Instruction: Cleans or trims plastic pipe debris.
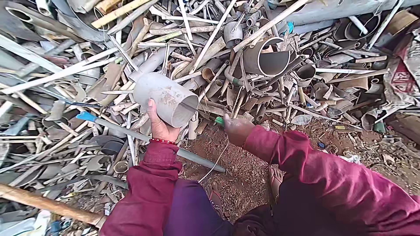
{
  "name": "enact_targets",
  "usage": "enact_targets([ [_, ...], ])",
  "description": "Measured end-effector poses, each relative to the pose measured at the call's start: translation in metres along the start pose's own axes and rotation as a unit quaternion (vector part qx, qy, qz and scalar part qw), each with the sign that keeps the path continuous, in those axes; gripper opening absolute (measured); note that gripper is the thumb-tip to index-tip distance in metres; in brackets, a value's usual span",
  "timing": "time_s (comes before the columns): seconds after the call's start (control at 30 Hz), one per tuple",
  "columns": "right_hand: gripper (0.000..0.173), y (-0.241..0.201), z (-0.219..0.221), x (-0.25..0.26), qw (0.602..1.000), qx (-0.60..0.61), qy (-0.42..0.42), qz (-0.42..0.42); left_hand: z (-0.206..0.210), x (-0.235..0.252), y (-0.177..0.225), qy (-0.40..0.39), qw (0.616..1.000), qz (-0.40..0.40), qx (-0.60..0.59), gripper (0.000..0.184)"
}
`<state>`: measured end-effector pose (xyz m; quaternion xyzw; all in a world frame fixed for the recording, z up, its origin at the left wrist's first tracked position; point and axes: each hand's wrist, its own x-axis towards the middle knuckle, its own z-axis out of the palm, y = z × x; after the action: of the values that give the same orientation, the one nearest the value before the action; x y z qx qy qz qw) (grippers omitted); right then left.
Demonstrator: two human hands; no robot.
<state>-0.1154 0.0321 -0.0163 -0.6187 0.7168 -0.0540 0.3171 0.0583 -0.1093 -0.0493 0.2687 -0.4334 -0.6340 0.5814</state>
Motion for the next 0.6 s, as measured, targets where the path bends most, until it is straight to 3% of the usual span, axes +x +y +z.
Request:
enact_targets([
  [0.07, 0.053, 0.0, -0.009, -0.008, 0.998, -0.045, 0.006, 0.036, -0.001, 0.003, -0.003, 0.033, 0.998, 0.028, 0.043, 0.047],
  [0.17, 0.038, -0.001, -0.035, -0.034, 0.991, -0.072, -0.01, 0.111, -0.009, 0.011, -0.003, 0.074, 0.985, 0.1, 0.12, 0.074],
  [0.23, 0.039, 0.01, -0.044, -0.036, 0.982, -0.028, 0.074, 0.169, -0.015, 0.013, -0.001, 0.083, 0.979, 0.124, 0.142, 0.088],
  [0.3, 0.038, 0.025, -0.04, -0.03, 0.958, 0.086, 0.249, 0.109, -0.016, 0.014, -0.002, 0.076, 0.976, 0.138, 0.151, 0.094],
  [0.37, 0.036, 0.03, -0.022, -0.02, 0.92, 0.194, 0.338, -0.041, -0.014, 0.013, -0.003, 0.066, 0.976, 0.139, 0.156, 0.099],
  [0.47, 0.035, 0.017, 0.005, -0.014, 0.938, 0.144, 0.276, -0.155, -0.005, 0.007, -0.005, 0.062, 0.981, 0.11, 0.149, 0.097],
  [0.57, 0.046, 0.0, 0.008, -0.009, 0.985, 0.032, 0.138, -0.102, 0.009, 0.002, -0.005, 0.074, 0.989, 0.072, 0.101, 0.075],
  [0.6, 0.047, -0.002, 0.007, -0.007, 0.988, 0.027, 0.126, -0.082, 0.011, 0.0, -0.005, 0.075, 0.991, 0.061, 0.092, 0.071],
])
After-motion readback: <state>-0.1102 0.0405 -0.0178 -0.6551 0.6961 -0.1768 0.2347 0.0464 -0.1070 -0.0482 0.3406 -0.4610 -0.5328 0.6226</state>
